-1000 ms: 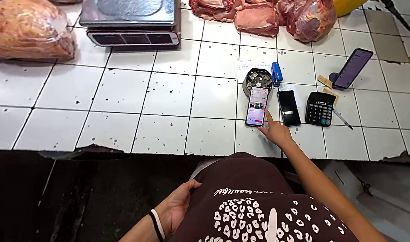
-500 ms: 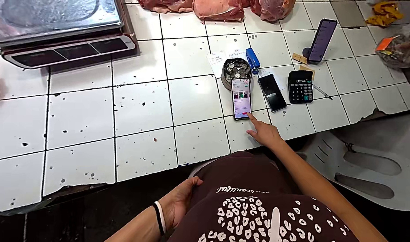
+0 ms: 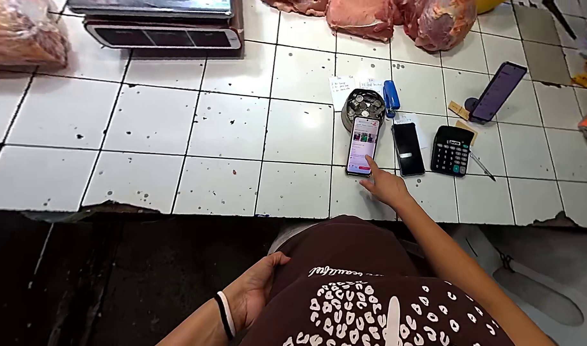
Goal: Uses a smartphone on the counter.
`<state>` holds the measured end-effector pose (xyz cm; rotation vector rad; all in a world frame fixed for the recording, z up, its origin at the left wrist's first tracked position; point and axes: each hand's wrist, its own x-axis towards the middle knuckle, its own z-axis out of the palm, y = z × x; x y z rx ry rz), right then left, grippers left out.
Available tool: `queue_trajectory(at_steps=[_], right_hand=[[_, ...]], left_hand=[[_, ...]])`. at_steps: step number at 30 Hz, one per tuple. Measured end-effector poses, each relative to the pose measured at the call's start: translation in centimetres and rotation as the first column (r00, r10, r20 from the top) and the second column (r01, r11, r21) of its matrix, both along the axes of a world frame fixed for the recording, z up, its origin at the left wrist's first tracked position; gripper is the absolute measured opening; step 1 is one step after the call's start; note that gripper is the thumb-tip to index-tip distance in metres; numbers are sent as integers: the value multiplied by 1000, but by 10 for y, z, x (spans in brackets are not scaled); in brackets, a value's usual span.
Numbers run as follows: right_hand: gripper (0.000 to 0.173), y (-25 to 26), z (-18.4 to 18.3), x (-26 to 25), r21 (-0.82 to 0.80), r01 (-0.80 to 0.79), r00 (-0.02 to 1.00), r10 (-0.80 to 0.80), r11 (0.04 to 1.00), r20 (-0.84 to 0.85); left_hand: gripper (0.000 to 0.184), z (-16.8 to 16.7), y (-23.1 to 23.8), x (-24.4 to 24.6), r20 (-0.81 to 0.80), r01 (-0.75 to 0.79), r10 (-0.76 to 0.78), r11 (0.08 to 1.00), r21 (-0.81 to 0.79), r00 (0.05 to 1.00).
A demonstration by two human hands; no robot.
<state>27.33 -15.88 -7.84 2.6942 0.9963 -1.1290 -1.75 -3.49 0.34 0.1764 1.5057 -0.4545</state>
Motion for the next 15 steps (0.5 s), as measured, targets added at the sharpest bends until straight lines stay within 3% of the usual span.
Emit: queue_trajectory(at_steps=[10,15], right_hand=[[87,0,9,44,89,-113,991,105,990,88],[85,1,5,60,55,-212,973,205,976,109]], left_hand=[[21,8,-79,1,3,-266,267,962,67,964],[22,8,-116,-3,-27,-391,394,917,77,919]])
